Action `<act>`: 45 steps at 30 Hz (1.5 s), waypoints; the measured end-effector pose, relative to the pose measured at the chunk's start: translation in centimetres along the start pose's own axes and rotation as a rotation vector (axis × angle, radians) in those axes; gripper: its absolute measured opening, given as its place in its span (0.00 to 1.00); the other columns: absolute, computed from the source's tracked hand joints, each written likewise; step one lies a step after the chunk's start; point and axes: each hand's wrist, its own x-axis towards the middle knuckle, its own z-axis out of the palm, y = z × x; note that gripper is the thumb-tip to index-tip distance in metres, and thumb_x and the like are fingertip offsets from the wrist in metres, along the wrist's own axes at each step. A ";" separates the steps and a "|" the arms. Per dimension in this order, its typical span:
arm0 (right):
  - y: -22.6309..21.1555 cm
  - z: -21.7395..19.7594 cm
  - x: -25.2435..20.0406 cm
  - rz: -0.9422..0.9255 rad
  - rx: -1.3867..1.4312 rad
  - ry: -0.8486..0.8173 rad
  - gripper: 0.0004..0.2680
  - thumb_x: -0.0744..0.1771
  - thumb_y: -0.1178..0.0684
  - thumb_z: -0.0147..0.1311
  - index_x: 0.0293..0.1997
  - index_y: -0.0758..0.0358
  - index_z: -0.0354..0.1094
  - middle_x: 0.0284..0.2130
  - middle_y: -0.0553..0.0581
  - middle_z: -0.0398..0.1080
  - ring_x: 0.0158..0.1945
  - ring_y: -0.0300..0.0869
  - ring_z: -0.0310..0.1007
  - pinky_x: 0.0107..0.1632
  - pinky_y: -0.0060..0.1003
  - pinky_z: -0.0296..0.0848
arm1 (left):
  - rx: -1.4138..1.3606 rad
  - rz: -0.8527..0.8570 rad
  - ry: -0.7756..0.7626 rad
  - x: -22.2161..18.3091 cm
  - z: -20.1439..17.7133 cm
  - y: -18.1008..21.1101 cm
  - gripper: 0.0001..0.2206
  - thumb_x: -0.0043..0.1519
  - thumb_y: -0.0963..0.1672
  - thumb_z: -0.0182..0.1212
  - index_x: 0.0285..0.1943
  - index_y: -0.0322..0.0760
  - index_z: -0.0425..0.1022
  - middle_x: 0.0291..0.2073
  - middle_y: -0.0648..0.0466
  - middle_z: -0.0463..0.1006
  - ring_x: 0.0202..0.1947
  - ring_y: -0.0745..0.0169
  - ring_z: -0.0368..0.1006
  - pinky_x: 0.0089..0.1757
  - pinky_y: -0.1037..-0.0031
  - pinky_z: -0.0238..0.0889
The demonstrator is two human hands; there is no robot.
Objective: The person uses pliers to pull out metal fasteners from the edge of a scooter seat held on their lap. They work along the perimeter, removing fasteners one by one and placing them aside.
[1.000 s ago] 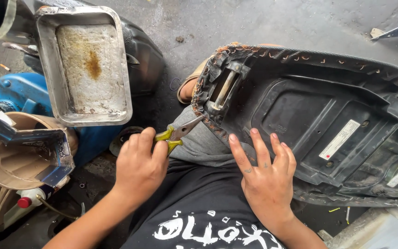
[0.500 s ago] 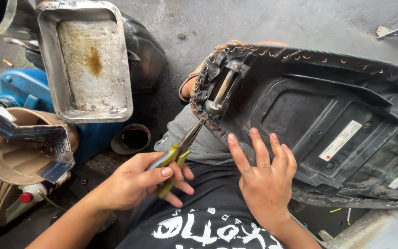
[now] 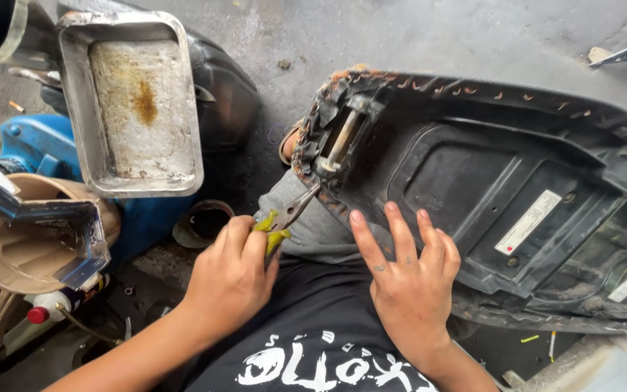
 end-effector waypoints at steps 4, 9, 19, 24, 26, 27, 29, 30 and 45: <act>-0.1 0.1 -0.2 -0.010 -0.007 -0.002 0.29 0.64 0.68 0.47 0.70 0.33 0.61 0.60 0.53 0.71 0.58 0.57 0.72 0.57 0.49 0.68 | 0.349 0.395 0.477 1.4 0.4 -0.2 0.11 0.66 0.43 0.55 0.32 0.36 0.61 0.44 0.38 0.70 0.28 0.45 0.63 0.27 0.60 0.58; -0.2 0.5 -0.7 -0.032 0.002 0.027 0.29 0.64 0.68 0.45 0.71 0.33 0.58 0.62 0.53 0.69 0.60 0.57 0.71 0.57 0.50 0.69 | 0.304 0.363 0.464 1.9 -1.0 2.5 0.07 0.66 0.42 0.56 0.35 0.37 0.66 0.43 0.44 0.71 0.28 0.48 0.64 0.30 0.62 0.60; 0.2 0.1 -0.7 0.021 0.037 -0.014 0.28 0.64 0.66 0.50 0.68 0.32 0.63 0.61 0.52 0.71 0.60 0.56 0.72 0.59 0.50 0.65 | -0.487 -0.060 -0.188 -0.1 -6.7 0.6 0.12 0.66 0.46 0.53 0.52 0.39 0.77 0.48 0.57 0.82 0.47 0.65 0.80 0.51 0.73 0.67; 0.0 0.0 -0.2 0.011 0.023 0.005 0.29 0.64 0.67 0.49 0.68 0.32 0.62 0.58 0.52 0.73 0.58 0.56 0.73 0.58 0.48 0.66 | 0.020 0.019 -0.003 -0.8 -5.0 0.1 0.16 0.63 0.45 0.57 0.57 0.32 0.71 0.60 0.45 0.72 0.57 0.43 0.72 0.51 0.58 0.68; -0.2 0.1 -0.2 0.008 0.022 0.006 0.28 0.64 0.67 0.48 0.68 0.33 0.64 0.58 0.52 0.72 0.57 0.57 0.73 0.57 0.49 0.67 | 0.169 -0.024 -0.035 -1.0 -4.9 0.2 0.16 0.62 0.47 0.57 0.55 0.35 0.70 0.60 0.46 0.72 0.51 0.43 0.74 0.43 0.54 0.72; -0.2 0.1 -0.2 0.006 0.023 0.006 0.28 0.64 0.67 0.48 0.68 0.33 0.64 0.58 0.52 0.72 0.57 0.57 0.73 0.57 0.49 0.67 | 0.168 -0.027 -0.035 -0.7 -5.5 0.5 0.16 0.62 0.47 0.57 0.55 0.35 0.70 0.60 0.46 0.72 0.51 0.43 0.74 0.43 0.54 0.72; -0.2 0.0 -0.2 0.013 0.030 -0.013 0.29 0.63 0.68 0.50 0.67 0.33 0.65 0.59 0.52 0.72 0.58 0.58 0.72 0.57 0.50 0.67 | 0.330 0.046 0.004 0.0 -6.5 1.2 0.16 0.61 0.49 0.58 0.51 0.33 0.73 0.57 0.44 0.75 0.45 0.43 0.76 0.42 0.57 0.72; -0.1 0.1 -0.2 0.011 0.027 -0.010 0.29 0.63 0.68 0.50 0.67 0.33 0.65 0.59 0.52 0.72 0.58 0.58 0.72 0.57 0.50 0.67 | 0.329 0.046 0.008 0.7 -7.2 1.4 0.16 0.61 0.49 0.58 0.51 0.33 0.73 0.57 0.44 0.75 0.45 0.43 0.76 0.42 0.57 0.72; 0.7 0.1 0.5 0.013 0.030 0.008 0.25 0.66 0.67 0.49 0.67 0.35 0.65 0.59 0.53 0.73 0.61 0.55 0.70 0.58 0.49 0.66 | 0.065 0.437 0.567 5.9 2.9 -4.6 0.12 0.68 0.43 0.53 0.38 0.25 0.67 0.46 0.37 0.71 0.30 0.40 0.66 0.32 0.56 0.61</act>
